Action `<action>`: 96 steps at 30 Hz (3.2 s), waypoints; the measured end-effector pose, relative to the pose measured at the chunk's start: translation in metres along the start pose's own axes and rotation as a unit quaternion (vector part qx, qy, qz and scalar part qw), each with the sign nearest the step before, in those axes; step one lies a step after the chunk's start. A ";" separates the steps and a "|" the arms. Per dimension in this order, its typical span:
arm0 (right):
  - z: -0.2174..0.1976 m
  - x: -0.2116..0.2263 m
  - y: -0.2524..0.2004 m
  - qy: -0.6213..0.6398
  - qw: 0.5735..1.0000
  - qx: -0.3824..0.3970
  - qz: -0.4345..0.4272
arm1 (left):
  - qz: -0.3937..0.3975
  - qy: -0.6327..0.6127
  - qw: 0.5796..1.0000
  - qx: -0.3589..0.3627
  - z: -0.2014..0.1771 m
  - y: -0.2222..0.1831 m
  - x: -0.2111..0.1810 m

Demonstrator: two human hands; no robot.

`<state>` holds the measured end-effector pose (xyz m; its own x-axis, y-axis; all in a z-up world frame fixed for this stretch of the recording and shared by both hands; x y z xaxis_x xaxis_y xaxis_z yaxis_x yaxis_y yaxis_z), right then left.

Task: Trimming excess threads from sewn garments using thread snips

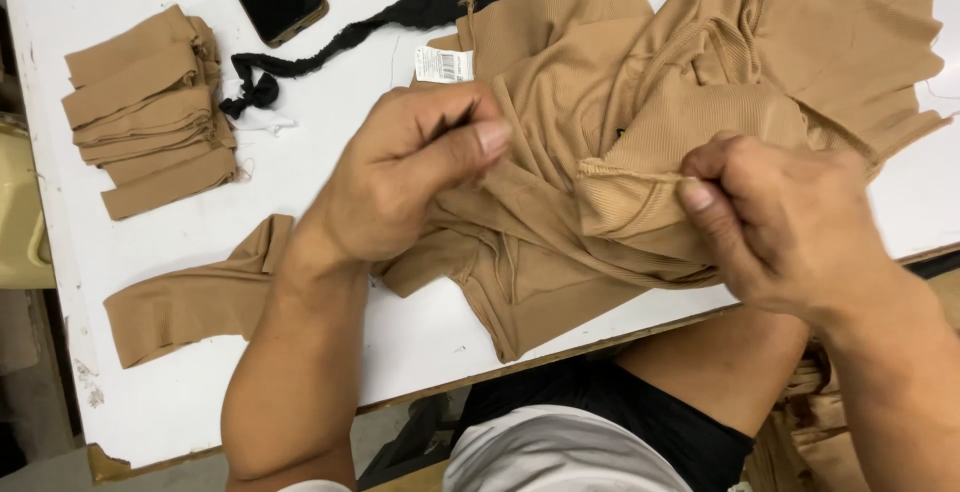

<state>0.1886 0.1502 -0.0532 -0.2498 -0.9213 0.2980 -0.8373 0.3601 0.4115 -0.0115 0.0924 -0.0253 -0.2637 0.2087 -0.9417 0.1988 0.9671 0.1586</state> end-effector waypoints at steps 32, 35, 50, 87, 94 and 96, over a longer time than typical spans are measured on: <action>-0.006 -0.095 -0.077 0.260 0.943 -0.076 0.193 | -0.049 -0.333 0.888 -0.312 -0.052 -0.015 0.007; -0.005 -0.067 -0.051 0.113 0.985 0.007 0.133 | -0.055 -0.336 0.884 -0.321 -0.047 -0.012 0.014; 0.014 0.048 -0.010 -0.221 0.968 -0.083 -0.087 | -0.008 0.140 0.980 -0.139 0.006 -0.007 -0.026; -0.006 0.006 -0.044 0.098 0.974 -0.144 0.143 | -0.225 0.233 0.946 -0.026 0.044 0.005 0.032; 0.013 -0.008 -0.038 0.143 0.968 -0.045 0.203 | -0.161 0.389 0.902 0.099 0.067 0.008 0.069; 0.019 -0.009 -0.041 0.120 0.972 -0.014 0.202 | -0.160 0.387 0.903 0.095 0.066 0.007 0.071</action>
<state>0.2154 0.1409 -0.0893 -0.4311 -0.6450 0.6310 -0.6801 0.6919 0.2426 0.0339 0.1047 -0.1109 -0.9025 0.0333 -0.4294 0.1343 0.9690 -0.2072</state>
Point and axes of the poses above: each hand's wrist, its own y-axis towards the middle knuckle, its own z-axis out of the palm, x = y × z, the point moved 9 cm from there along y, towards the middle knuckle
